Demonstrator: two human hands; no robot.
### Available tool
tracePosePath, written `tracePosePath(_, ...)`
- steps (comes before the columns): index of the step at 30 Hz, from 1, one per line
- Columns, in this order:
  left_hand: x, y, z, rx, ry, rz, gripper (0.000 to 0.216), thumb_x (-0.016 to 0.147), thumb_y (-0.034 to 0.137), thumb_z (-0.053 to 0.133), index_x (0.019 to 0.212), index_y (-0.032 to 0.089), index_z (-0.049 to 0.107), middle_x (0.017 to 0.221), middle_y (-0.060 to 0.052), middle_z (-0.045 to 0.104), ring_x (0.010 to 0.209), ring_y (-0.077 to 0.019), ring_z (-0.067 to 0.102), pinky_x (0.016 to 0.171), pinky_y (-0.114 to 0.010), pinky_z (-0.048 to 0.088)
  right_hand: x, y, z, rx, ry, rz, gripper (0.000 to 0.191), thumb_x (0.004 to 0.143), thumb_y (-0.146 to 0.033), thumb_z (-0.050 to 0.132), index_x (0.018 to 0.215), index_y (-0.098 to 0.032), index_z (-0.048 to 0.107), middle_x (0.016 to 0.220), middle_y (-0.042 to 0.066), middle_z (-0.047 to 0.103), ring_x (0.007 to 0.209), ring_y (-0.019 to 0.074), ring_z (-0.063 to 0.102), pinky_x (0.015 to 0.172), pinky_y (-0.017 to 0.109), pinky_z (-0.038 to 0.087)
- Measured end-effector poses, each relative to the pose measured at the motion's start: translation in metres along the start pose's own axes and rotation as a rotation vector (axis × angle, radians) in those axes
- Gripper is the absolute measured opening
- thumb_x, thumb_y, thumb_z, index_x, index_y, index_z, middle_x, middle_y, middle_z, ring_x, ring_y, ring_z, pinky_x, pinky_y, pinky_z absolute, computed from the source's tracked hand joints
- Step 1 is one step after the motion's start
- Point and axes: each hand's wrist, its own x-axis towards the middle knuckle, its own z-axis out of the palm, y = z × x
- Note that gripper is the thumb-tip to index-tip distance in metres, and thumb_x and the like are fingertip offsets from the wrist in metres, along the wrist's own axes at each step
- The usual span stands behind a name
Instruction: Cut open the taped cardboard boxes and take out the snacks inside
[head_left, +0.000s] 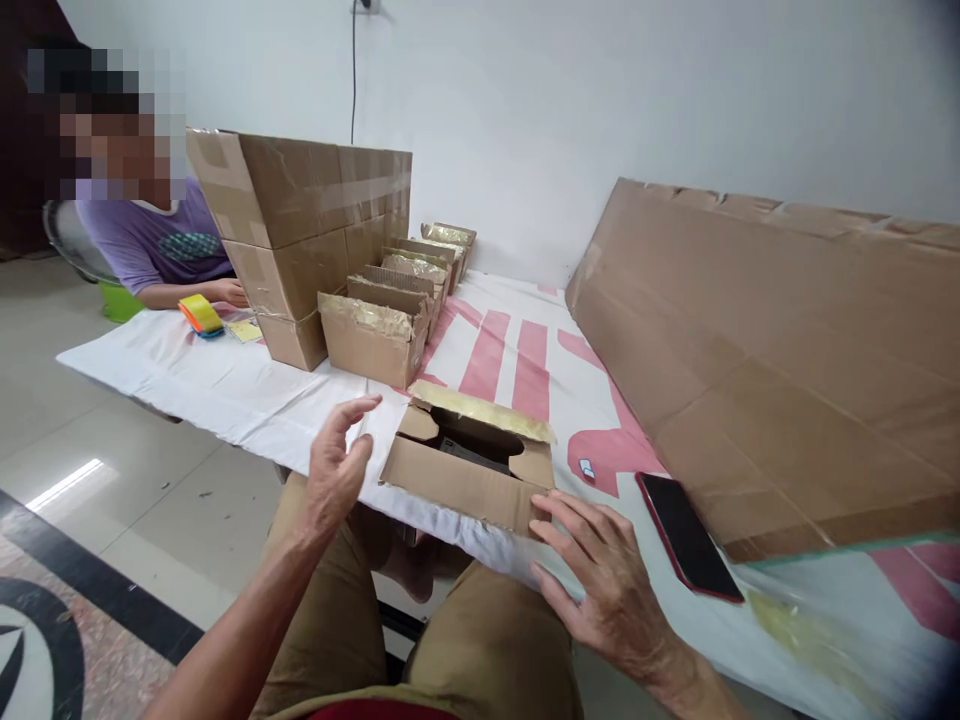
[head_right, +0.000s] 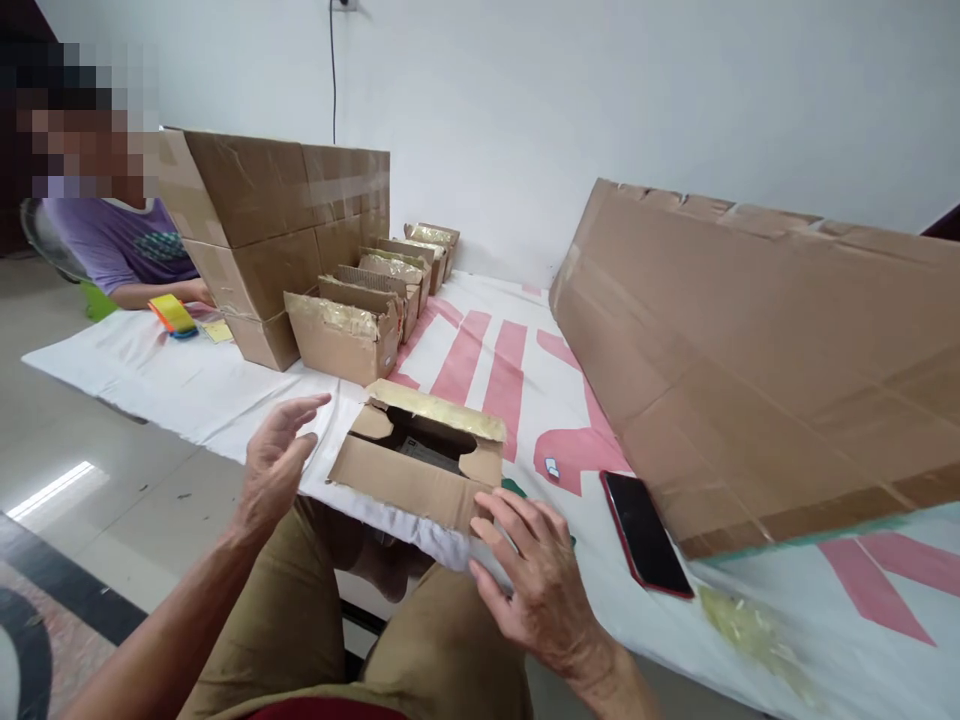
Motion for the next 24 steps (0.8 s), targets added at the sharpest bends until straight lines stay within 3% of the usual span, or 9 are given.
tracePosePath(4, 0.004, 0.013, 0.016, 0.289, -0.360, 0.334, 0.029, 0.085, 0.010, 0.056, 0.104, 0.025, 0.073, 0.123, -0.007, 0.076, 0.128, -0.0279, 0.063, 0.111, -0.049, 0.046, 0.022, 0.007, -0.016, 0.132, -0.025, 0.100, 0.020, 0.099, -0.025, 0.055, 0.115, -0.023, 0.067, 0.116, 0.009, 0.078, 0.107, 0.0261, 0.072, 0.094, 0.043, 0.051)
tracePosePath(8, 0.000, 0.010, 0.030, 0.474, -0.532, 0.438, 0.034, 0.081, 0.004, 0.052, 0.099, 0.024, 0.073, 0.106, -0.007, 0.079, 0.107, -0.0275, 0.068, 0.098, -0.048, 0.050, 0.060, 0.014, -0.016, 0.211, -0.160, 0.323, 0.032, 0.107, -0.028, 0.041, 0.112, -0.024, 0.072, 0.112, 0.007, 0.080, 0.106, 0.0243, 0.073, 0.093, 0.042, 0.054)
tracePosePath(12, -0.008, 0.005, 0.028, 0.588, -0.541, 0.503, 0.035, 0.083, 0.005, 0.052, 0.104, 0.024, 0.071, 0.108, -0.007, 0.079, 0.106, -0.0283, 0.067, 0.102, -0.052, 0.048, 0.083, 0.014, 0.003, 0.112, -0.374, 0.233, 0.037, 0.108, -0.035, 0.041, 0.122, -0.021, 0.073, 0.132, 0.011, 0.074, 0.121, 0.0294, 0.067, 0.099, 0.048, 0.052)
tracePosePath(16, -0.015, 0.001, 0.026, 0.645, -0.513, 0.552, 0.043, 0.079, 0.003, 0.053, 0.111, 0.026, 0.070, 0.122, -0.005, 0.077, 0.129, -0.0326, 0.058, 0.119, -0.061, 0.034, 0.097, 0.030, 0.024, -0.122, -0.329, 0.242, 0.045, 0.104, -0.037, 0.047, 0.142, -0.017, 0.062, 0.154, 0.018, 0.058, 0.141, 0.0359, 0.052, 0.108, 0.055, 0.044)
tracePosePath(20, -0.024, -0.005, 0.029, 0.653, -0.475, 0.528, 0.055, 0.074, -0.001, 0.052, 0.120, 0.025, 0.067, 0.138, -0.005, 0.071, 0.150, -0.0338, 0.042, 0.128, -0.063, 0.019, 0.110, 0.060, 0.042, -0.114, -0.486, 0.308, 0.047, 0.098, -0.030, 0.053, 0.144, -0.018, 0.059, 0.150, 0.016, 0.061, 0.135, 0.0339, 0.057, 0.106, 0.051, 0.045)
tracePosePath(24, -0.036, -0.009, 0.033, 0.664, -0.369, 0.510, 0.053, 0.077, 0.001, 0.054, 0.123, 0.025, 0.065, 0.149, -0.009, 0.062, 0.157, -0.0352, 0.032, 0.129, -0.066, 0.018, 0.119, 0.073, 0.043, -0.056, -0.643, 0.322, 0.044, 0.098, -0.027, 0.053, 0.140, -0.018, 0.060, 0.142, 0.014, 0.068, 0.125, 0.0322, 0.063, 0.101, 0.047, 0.047)
